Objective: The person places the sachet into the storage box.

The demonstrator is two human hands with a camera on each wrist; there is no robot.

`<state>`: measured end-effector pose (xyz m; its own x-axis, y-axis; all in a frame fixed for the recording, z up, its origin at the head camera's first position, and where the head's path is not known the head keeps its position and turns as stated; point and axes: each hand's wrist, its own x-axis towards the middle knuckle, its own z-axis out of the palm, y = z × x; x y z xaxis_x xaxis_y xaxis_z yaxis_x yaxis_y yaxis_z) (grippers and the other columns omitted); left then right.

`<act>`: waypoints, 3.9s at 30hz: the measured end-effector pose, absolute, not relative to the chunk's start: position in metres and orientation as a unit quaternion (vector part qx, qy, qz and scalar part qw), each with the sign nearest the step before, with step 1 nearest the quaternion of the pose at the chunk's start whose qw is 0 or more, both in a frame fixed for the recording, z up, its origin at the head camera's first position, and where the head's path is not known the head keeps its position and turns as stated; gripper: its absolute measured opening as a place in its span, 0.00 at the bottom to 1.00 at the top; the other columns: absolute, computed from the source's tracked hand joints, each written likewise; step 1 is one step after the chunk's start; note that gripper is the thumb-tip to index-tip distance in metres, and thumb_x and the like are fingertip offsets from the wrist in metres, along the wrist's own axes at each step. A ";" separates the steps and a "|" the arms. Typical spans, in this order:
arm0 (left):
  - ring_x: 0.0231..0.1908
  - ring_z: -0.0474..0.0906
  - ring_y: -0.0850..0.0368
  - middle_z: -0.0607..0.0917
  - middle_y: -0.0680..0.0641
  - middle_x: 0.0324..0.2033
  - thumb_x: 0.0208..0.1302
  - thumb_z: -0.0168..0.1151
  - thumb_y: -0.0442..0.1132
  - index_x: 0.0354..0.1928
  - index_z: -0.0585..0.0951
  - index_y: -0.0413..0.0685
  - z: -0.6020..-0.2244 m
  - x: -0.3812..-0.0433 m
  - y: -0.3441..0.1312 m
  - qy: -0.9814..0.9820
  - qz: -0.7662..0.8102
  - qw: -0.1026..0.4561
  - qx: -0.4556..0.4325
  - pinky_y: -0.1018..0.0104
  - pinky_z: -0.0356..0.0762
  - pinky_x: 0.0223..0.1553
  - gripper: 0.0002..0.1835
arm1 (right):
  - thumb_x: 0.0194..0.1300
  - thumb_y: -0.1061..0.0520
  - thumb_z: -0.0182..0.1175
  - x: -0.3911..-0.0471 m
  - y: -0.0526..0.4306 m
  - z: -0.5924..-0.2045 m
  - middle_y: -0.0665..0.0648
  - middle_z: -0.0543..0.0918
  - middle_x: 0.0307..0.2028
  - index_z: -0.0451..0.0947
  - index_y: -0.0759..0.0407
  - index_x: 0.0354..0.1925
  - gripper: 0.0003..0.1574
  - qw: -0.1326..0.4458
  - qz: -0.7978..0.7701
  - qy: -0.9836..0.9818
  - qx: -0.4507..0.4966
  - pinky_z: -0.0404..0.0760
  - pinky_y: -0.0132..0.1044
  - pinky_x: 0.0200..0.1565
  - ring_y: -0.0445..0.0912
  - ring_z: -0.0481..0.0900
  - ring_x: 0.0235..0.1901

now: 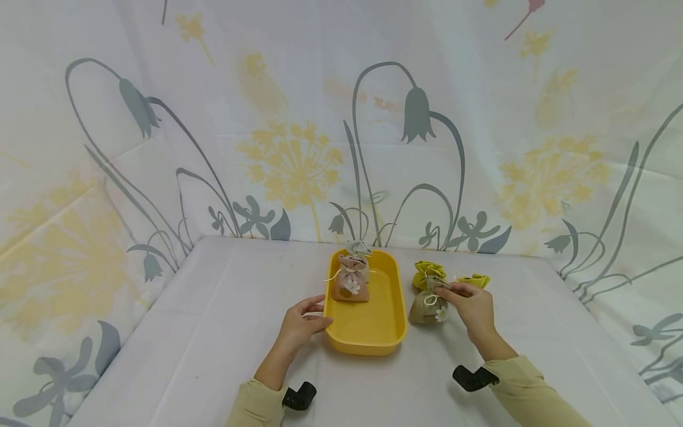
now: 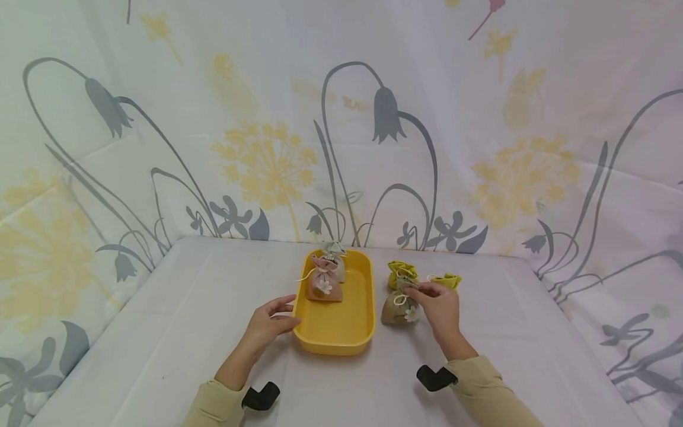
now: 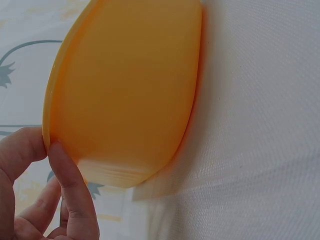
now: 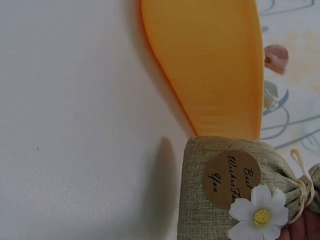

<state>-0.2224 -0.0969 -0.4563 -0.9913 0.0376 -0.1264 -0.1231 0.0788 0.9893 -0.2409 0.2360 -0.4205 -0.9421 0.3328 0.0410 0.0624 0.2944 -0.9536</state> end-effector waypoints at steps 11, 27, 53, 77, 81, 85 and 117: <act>0.37 0.77 0.55 0.76 0.38 0.46 0.53 0.68 0.31 0.60 0.73 0.39 -0.454 -0.221 -0.097 0.737 0.672 0.059 -0.033 0.64 0.81 0.37 0.30 | 0.50 0.54 0.72 -0.231 0.226 -0.403 0.40 0.79 0.24 0.81 0.68 0.37 0.21 0.147 0.594 -0.781 -0.125 0.76 0.23 0.32 0.33 0.76 0.29; 0.37 0.78 0.56 0.76 0.39 0.46 0.54 0.67 0.31 0.60 0.72 0.39 -0.455 -0.221 -0.097 0.740 0.669 0.059 -0.031 0.63 0.81 0.37 0.30 | 0.48 0.57 0.73 -0.229 0.207 -0.379 0.41 0.80 0.21 0.82 0.66 0.32 0.15 0.165 0.632 -0.750 -0.104 0.78 0.27 0.31 0.35 0.78 0.26; 0.37 0.78 0.54 0.76 0.40 0.44 0.53 0.67 0.29 0.59 0.73 0.38 -0.457 -0.223 -0.096 0.732 0.679 0.054 -0.029 0.63 0.81 0.37 0.29 | 0.52 0.58 0.70 -0.239 0.133 -0.366 0.52 0.81 0.29 0.80 0.67 0.36 0.15 0.070 0.626 -0.775 -0.057 0.79 0.38 0.42 0.44 0.76 0.34; 0.36 0.79 0.54 0.77 0.41 0.42 0.52 0.68 0.30 0.58 0.74 0.38 -0.456 -0.223 -0.096 0.735 0.676 0.054 -0.023 0.63 0.81 0.36 0.28 | 0.51 0.63 0.69 -0.267 0.087 -0.387 0.56 0.80 0.30 0.80 0.68 0.33 0.11 -0.015 0.657 -0.750 -0.076 0.82 0.36 0.36 0.42 0.78 0.26; 0.36 0.79 0.55 0.77 0.41 0.43 0.52 0.67 0.31 0.58 0.74 0.38 -0.455 -0.222 -0.096 0.737 0.674 0.055 -0.024 0.63 0.81 0.37 0.28 | 0.51 0.64 0.69 -0.269 0.083 -0.391 0.55 0.79 0.27 0.80 0.68 0.32 0.09 -0.019 0.660 -0.746 -0.084 0.81 0.34 0.34 0.41 0.77 0.24; 0.36 0.79 0.55 0.77 0.41 0.43 0.52 0.68 0.31 0.58 0.73 0.38 -0.455 -0.222 -0.096 0.736 0.674 0.055 -0.023 0.63 0.81 0.37 0.29 | 0.50 0.65 0.69 -0.269 0.079 -0.397 0.54 0.78 0.27 0.79 0.67 0.29 0.08 -0.024 0.653 -0.752 -0.082 0.81 0.34 0.33 0.42 0.76 0.24; 0.36 0.78 0.55 0.76 0.41 0.44 0.52 0.70 0.33 0.59 0.73 0.40 -0.456 -0.222 -0.096 0.740 0.669 0.060 -0.033 0.64 0.81 0.37 0.30 | 0.54 0.60 0.68 -0.239 0.115 -0.394 0.55 0.84 0.37 0.81 0.66 0.44 0.18 -0.023 0.597 -0.801 -0.035 0.78 0.42 0.48 0.46 0.78 0.40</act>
